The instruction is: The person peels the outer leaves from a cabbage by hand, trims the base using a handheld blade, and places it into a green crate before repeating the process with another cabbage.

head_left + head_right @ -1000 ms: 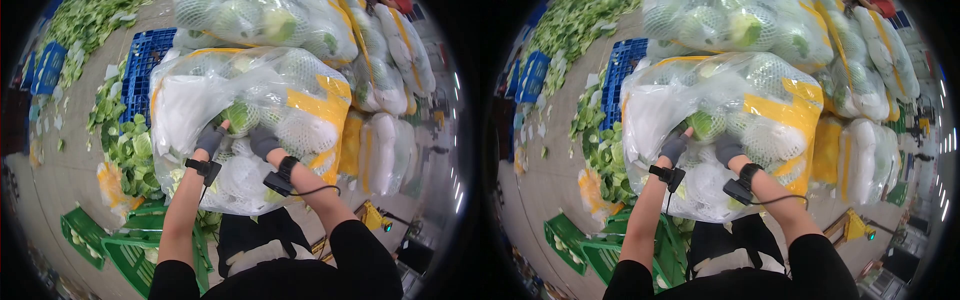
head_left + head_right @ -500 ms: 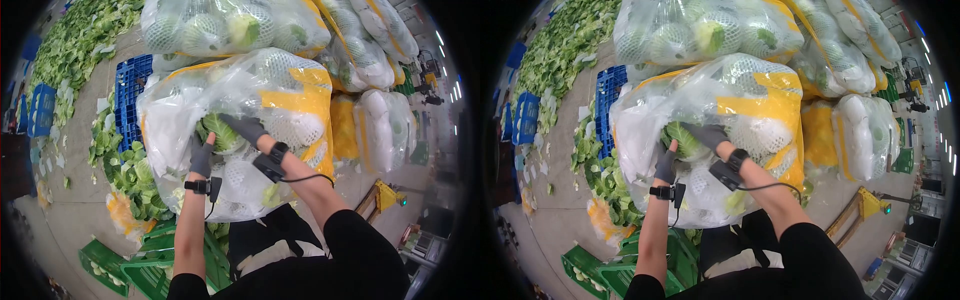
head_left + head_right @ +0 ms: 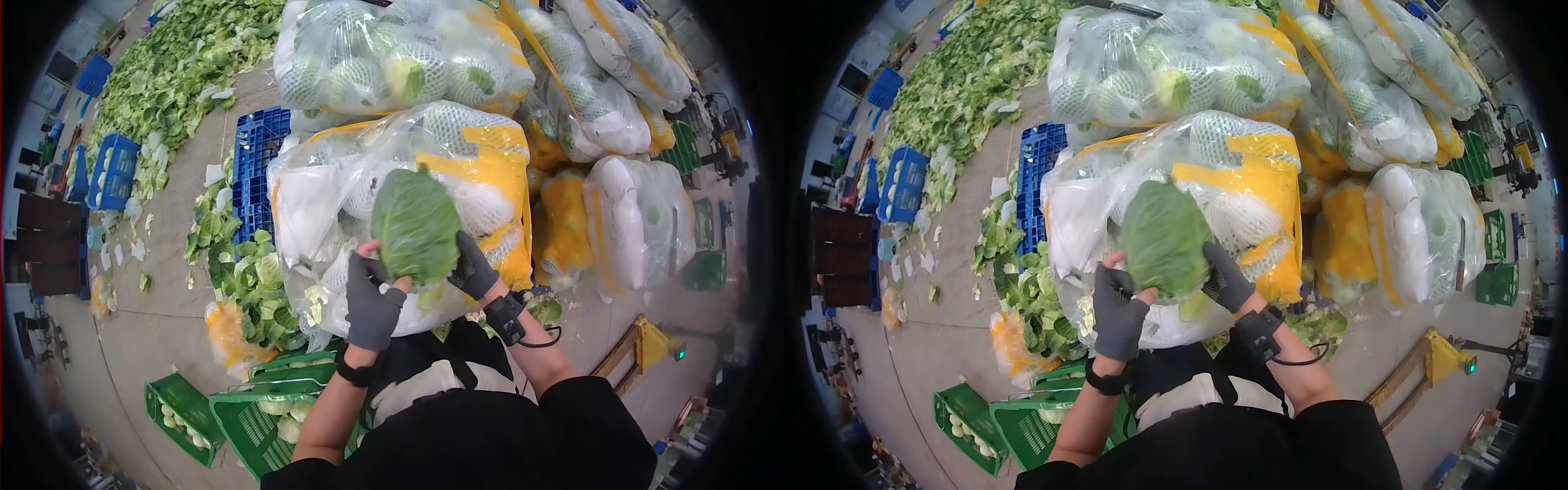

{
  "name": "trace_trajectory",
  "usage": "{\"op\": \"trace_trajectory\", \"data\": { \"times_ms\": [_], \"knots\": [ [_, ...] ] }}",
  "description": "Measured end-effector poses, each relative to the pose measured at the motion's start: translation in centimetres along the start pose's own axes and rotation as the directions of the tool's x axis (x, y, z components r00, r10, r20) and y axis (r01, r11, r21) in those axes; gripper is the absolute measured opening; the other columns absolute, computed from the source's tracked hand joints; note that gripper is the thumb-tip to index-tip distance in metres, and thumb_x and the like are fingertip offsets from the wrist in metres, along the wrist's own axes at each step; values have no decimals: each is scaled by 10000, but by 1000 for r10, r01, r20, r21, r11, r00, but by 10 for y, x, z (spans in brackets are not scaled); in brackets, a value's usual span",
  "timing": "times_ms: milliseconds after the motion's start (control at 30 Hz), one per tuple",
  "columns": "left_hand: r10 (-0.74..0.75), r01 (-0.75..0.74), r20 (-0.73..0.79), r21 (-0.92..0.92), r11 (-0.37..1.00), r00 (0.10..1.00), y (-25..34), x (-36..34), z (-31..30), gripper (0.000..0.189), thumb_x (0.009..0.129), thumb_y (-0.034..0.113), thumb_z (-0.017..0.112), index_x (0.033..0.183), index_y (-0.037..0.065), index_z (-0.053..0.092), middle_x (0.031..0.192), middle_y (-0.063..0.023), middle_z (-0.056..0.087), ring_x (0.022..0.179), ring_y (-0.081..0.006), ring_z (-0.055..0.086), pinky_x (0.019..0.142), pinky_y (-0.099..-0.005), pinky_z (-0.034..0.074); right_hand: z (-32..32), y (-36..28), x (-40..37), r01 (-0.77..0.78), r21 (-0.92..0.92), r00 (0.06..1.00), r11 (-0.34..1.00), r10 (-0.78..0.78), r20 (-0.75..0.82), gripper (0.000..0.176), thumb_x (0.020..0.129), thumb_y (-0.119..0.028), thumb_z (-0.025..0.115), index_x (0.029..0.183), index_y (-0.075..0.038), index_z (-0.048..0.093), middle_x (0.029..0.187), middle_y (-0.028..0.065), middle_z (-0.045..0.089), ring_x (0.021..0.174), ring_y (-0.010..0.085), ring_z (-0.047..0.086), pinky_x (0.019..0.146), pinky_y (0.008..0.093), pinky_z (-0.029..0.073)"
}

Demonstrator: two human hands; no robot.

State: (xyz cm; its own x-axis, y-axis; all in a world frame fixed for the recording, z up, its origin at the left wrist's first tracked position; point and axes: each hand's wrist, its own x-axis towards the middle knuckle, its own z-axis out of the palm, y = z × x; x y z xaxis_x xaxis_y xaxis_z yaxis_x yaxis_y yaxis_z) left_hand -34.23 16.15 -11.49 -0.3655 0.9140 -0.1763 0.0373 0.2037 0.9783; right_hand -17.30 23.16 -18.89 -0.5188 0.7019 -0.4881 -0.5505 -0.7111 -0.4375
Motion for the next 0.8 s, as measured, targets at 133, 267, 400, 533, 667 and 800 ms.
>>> {"op": "trace_trajectory", "data": {
  "times_ms": [133,267,400,533,667,800],
  "knots": [
    [33,-13,222,-90,996,974,37,-23,11,429,671,-32,569,1087,43,492,769,9,421,687,-85,405,646,-222,372,-31,21,1,42,366,977,930,-115,180,503,897,-368,395,1289,-56,356,1281,100,426,1132,236,459,959,377,384],
    [139,-130,113,-83,988,984,35,-32,19,366,679,-44,500,1029,55,542,823,-34,430,718,-128,419,654,-240,377,-42,20,-16,90,301,984,950,-132,122,505,896,-362,401,1293,-53,350,1284,101,422,1137,231,454,961,368,381],
    [268,-259,9,295,920,963,-27,-28,0,271,707,-3,529,940,99,622,869,-97,485,751,-192,475,667,-268,398,-54,12,-41,129,296,978,947,-172,122,508,896,-355,407,1297,-49,343,1288,103,417,1142,227,449,963,360,378],
    [346,-349,51,211,913,937,-31,-21,6,469,756,148,637,1193,74,483,1099,-127,504,934,-224,504,797,-298,408,-43,-30,-45,158,229,952,961,-210,223,512,896,-348,413,1301,-45,337,1292,105,413,1147,223,444,965,351,375],
    [243,-190,81,-405,894,967,38,-2,14,666,739,255,678,1282,53,351,1178,-114,478,1031,-214,484,880,-305,383,0,-69,-23,139,-58,902,989,-102,419,515,895,-341,419,1305,-42,330,1295,106,408,1153,219,438,968,343,372],
    [51,232,336,-743,628,940,-21,25,-16,759,752,405,631,1329,56,282,1282,-122,415,1161,-255,430,975,-367,347,35,-52,-14,456,-840,888,292,-204,411,791,704,-284,703,1299,46,300,1282,136,415,1155,195,416,960,286,337]
  ]
}}
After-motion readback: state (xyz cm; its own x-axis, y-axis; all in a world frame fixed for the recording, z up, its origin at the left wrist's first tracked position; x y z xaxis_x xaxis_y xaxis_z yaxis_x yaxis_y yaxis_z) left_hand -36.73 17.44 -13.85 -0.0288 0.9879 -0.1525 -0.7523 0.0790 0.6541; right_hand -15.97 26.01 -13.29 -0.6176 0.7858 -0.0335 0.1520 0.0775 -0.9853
